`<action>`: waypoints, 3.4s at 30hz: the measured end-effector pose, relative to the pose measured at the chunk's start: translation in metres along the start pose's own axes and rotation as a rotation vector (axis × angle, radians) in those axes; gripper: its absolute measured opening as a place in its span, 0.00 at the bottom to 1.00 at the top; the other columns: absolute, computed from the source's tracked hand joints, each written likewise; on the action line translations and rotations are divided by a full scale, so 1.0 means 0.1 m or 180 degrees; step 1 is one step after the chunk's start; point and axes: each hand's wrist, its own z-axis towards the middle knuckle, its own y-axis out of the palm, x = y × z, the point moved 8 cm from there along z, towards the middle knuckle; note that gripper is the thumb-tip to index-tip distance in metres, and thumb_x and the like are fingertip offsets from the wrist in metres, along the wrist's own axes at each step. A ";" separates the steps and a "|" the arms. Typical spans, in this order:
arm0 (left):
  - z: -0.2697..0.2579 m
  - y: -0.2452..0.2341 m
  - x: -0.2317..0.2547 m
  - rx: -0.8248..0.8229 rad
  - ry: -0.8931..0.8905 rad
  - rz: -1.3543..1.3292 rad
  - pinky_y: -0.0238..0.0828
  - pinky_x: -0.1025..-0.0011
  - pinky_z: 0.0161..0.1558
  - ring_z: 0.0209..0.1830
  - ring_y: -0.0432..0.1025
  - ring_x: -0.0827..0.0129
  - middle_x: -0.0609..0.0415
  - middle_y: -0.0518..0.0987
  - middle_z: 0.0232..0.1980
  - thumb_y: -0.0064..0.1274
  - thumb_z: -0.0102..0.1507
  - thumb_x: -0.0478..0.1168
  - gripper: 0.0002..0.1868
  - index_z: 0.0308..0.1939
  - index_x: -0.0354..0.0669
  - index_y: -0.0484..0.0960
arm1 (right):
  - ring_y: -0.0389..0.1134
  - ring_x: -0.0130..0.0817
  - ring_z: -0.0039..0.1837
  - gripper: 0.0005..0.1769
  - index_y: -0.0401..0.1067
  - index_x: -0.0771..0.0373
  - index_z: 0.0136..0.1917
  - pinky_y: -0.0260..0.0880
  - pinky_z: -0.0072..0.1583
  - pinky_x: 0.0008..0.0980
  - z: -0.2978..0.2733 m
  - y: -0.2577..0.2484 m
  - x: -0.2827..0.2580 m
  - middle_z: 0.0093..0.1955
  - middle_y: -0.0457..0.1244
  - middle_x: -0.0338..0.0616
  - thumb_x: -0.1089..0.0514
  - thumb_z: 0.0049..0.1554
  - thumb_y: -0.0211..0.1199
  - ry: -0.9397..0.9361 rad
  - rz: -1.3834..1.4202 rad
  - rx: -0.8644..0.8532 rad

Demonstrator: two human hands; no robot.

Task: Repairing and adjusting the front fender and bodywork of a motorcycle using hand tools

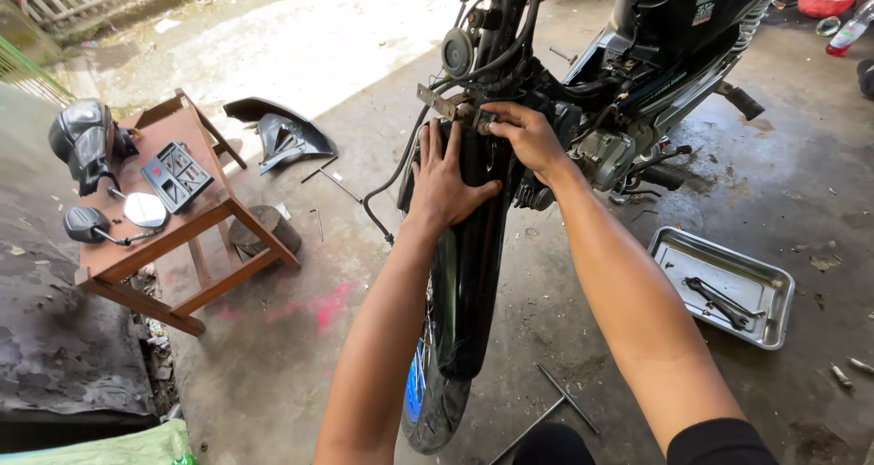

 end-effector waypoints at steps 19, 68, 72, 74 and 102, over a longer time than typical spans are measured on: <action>0.06 0.12 0.13 0.0382 -0.0385 -0.0085 0.41 0.19 0.66 0.84 0.28 0.43 0.36 0.40 0.83 0.54 0.58 0.66 0.45 0.77 0.61 0.60 | 0.70 0.38 0.64 0.14 0.81 0.44 0.58 0.70 0.64 0.41 0.04 0.01 0.10 0.57 0.72 0.41 0.53 0.60 0.64 0.0240 -0.0608 0.0552; -0.18 -0.14 0.06 0.1998 0.0835 -0.1362 0.65 0.56 0.61 0.59 0.69 0.44 0.46 0.73 0.54 0.48 0.68 0.33 0.08 0.50 0.43 0.69 | 0.69 0.53 0.61 0.13 0.81 0.56 0.58 0.73 0.60 0.51 -0.10 0.05 -0.20 0.54 0.69 0.47 0.64 0.61 0.63 -0.1107 -0.1343 0.0029; -0.12 -0.11 0.09 0.2013 0.0822 -0.1362 0.63 0.55 0.63 0.60 0.69 0.44 0.45 0.73 0.55 0.50 0.67 0.33 0.09 0.50 0.41 0.70 | 0.67 0.61 0.62 0.16 0.77 0.67 0.62 0.72 0.60 0.58 -0.28 0.13 -0.48 0.56 0.66 0.56 0.65 0.64 0.56 -0.1042 -0.1597 -0.0175; -0.04 -0.09 0.09 0.2002 0.0845 -0.1340 0.63 0.54 0.64 0.61 0.69 0.45 0.46 0.74 0.54 0.51 0.66 0.34 0.09 0.49 0.42 0.71 | 0.66 0.56 0.64 0.15 0.77 0.62 0.63 0.71 0.62 0.56 -0.10 0.04 -0.18 0.58 0.65 0.50 0.62 0.64 0.58 -0.0888 -0.1443 -0.0185; 0.29 0.08 -0.01 0.0770 -0.0139 -0.1081 0.28 0.51 0.77 0.79 0.44 0.60 0.60 0.66 0.65 0.59 0.63 0.51 0.12 0.49 0.59 0.79 | 0.68 0.36 0.57 0.18 0.77 0.54 0.61 0.72 0.58 0.43 -0.36 0.03 -0.42 0.54 0.69 0.39 0.66 0.59 0.66 -0.0878 -0.1322 0.0038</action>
